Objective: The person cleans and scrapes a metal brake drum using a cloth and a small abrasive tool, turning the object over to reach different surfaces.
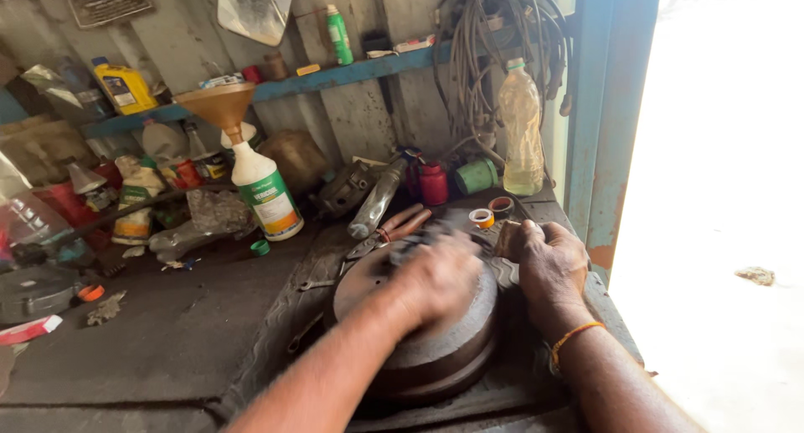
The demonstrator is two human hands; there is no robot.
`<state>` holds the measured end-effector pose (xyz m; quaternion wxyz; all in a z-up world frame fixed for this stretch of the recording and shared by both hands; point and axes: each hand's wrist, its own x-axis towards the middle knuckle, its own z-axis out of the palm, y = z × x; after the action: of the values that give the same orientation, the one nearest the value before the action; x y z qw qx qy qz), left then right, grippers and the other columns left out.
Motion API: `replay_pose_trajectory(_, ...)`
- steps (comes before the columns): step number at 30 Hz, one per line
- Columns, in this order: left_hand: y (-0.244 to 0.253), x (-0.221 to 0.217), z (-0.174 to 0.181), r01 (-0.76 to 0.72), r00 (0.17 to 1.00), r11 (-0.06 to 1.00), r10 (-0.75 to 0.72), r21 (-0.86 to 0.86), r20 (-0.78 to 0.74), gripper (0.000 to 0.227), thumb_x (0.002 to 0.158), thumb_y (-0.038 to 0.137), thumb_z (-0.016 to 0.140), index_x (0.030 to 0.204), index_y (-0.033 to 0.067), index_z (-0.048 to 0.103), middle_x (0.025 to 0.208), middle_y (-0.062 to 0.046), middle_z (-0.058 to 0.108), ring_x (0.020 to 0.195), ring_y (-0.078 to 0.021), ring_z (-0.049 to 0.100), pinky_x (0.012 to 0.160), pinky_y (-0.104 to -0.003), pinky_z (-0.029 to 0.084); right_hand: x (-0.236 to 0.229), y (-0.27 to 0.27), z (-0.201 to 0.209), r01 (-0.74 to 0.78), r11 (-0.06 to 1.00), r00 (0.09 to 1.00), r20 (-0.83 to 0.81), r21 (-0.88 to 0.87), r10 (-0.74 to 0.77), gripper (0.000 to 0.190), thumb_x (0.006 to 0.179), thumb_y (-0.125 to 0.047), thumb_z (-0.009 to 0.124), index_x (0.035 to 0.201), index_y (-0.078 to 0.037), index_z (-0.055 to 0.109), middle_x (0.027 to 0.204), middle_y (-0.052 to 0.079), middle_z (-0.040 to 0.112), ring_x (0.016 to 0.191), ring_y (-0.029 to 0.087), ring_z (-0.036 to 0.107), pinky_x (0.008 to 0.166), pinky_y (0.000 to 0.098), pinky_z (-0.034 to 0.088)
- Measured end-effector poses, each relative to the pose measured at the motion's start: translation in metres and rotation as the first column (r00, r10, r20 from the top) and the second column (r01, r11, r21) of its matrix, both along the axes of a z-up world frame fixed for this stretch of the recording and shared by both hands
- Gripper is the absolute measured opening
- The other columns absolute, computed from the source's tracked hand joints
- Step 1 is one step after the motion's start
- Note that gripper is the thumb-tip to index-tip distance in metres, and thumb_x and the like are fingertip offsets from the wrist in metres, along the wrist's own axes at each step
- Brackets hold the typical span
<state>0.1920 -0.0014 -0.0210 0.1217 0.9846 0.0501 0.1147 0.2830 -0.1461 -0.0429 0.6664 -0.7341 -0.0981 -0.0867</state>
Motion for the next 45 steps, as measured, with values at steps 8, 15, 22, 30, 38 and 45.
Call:
replay_pose_trajectory(8,-0.058,-0.132,-0.002,0.250,0.945,0.952,-0.280,0.180,0.168,0.055,0.105,0.032,0.050,0.146,-0.0048,0.051,0.161,-0.025,0.042,0.151,-0.0390,0.040,0.124,-0.049,0.027,0.000,-0.012,0.007,-0.014,0.998,0.995,-0.096,0.067,0.020,0.035,0.100,-0.030,0.064,0.093,0.003,0.074,0.079,0.012,0.072,0.073,0.018,0.062,0.071,0.0369,0.051)
replay_pose_trajectory(15,0.013,-0.150,0.002,-0.209,0.975,0.978,0.209,0.003,-0.072,0.076,0.101,0.046,0.044,0.158,-0.0008,0.026,0.167,-0.023,0.023,0.152,-0.0373,0.019,0.121,-0.045,0.019,-0.005,-0.011,0.008,-0.036,0.993,0.990,-0.129,0.115,0.051,0.031,0.099,-0.029,0.063,0.097,0.000,0.075,0.083,0.008,0.074,0.074,0.014,0.063,0.070,0.0325,0.051)
replay_pose_trajectory(22,0.095,-0.068,0.001,-0.396,0.911,0.902,0.363,-0.171,-0.197,0.070,0.098,0.048,0.042,0.155,0.0076,0.036,0.158,-0.024,0.040,0.147,-0.0372,0.040,0.120,-0.042,0.034,0.000,-0.006,0.002,-0.020,1.000,0.997,-0.071,-0.021,0.019,0.036,0.097,-0.032,0.064,0.095,0.002,0.074,0.081,0.015,0.074,0.076,0.021,0.065,0.074,0.0390,0.051)
replay_pose_trajectory(30,0.036,0.029,0.006,-0.199,0.938,0.979,0.179,-0.040,-0.298,0.056,0.104,0.044,0.035,0.151,0.0174,0.050,0.162,-0.007,0.043,0.151,-0.0249,0.038,0.124,-0.045,0.027,0.001,-0.002,-0.002,-0.024,1.000,1.000,-0.018,-0.015,0.024,0.032,0.097,-0.031,0.064,0.096,-0.001,0.074,0.081,0.011,0.075,0.075,0.017,0.066,0.072,0.0363,0.051)
replay_pose_trajectory(38,-0.030,-0.084,0.011,0.265,0.960,0.964,-0.266,-0.013,-0.088,0.064,0.103,0.039,0.040,0.156,0.0040,0.036,0.168,-0.016,0.026,0.157,-0.0311,0.021,0.125,-0.047,0.013,0.015,-0.007,-0.007,-0.068,0.955,0.985,-0.134,0.288,0.111,0.031,0.102,-0.026,0.061,0.092,0.002,0.071,0.076,0.005,0.067,0.065,0.012,0.058,0.061,0.0302,0.049)
replay_pose_trajectory(45,-0.029,-0.172,0.008,0.209,0.976,0.949,-0.219,0.237,0.016,0.070,0.102,0.045,0.045,0.156,0.0019,0.038,0.166,-0.019,0.032,0.154,-0.0331,0.026,0.121,-0.050,0.013,0.003,-0.011,0.000,-0.029,0.995,0.999,-0.032,0.096,0.032,0.029,0.098,-0.028,0.063,0.094,-0.001,0.074,0.078,0.007,0.073,0.070,0.013,0.064,0.068,0.0318,0.051)
